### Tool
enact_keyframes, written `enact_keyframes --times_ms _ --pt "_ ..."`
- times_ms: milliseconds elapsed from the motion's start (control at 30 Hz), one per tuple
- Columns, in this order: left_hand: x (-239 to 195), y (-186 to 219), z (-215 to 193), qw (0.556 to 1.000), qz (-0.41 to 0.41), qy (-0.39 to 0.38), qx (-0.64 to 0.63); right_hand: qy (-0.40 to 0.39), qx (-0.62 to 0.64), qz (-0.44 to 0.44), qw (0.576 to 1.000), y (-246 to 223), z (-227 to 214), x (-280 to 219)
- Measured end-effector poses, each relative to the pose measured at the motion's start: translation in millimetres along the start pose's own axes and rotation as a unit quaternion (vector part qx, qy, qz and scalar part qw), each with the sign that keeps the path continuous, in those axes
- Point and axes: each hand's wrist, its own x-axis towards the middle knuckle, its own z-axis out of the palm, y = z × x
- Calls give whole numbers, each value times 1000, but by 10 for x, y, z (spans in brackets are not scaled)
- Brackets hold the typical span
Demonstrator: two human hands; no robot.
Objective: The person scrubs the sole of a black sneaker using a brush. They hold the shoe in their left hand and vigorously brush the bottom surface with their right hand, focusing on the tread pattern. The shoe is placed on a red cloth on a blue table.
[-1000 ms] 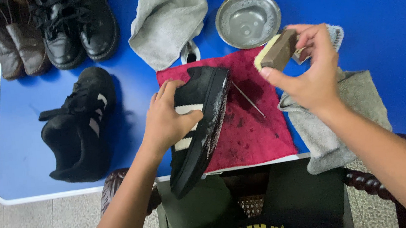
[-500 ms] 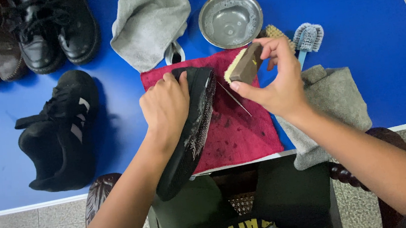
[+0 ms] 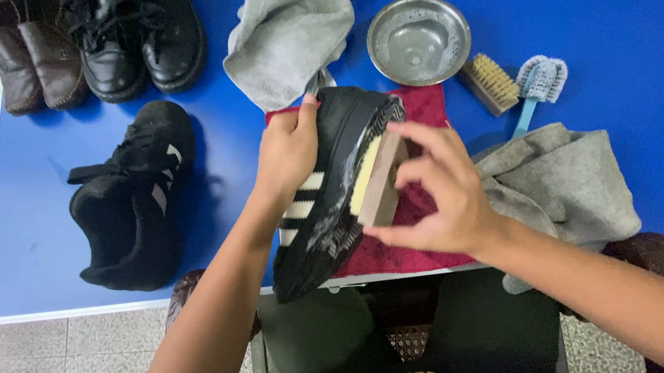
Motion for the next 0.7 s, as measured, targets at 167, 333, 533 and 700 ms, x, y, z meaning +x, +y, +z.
enact_keyframes --times_ms 167,333,533,700 --pt "-607 886 -383 965 -137 -92 -204 55 -33 -14 998 26 -244 270" --pt "-714 895 -313 957 -71 -66 -273 68 -38 -21 997 -221 -417 378" --pt "-577 648 -277 867 78 120 -478 77 121 -45 989 -30 -593 574" --pt "-364 392 -115 714 151 102 -676 47 73 -53 995 -160 -536 740"
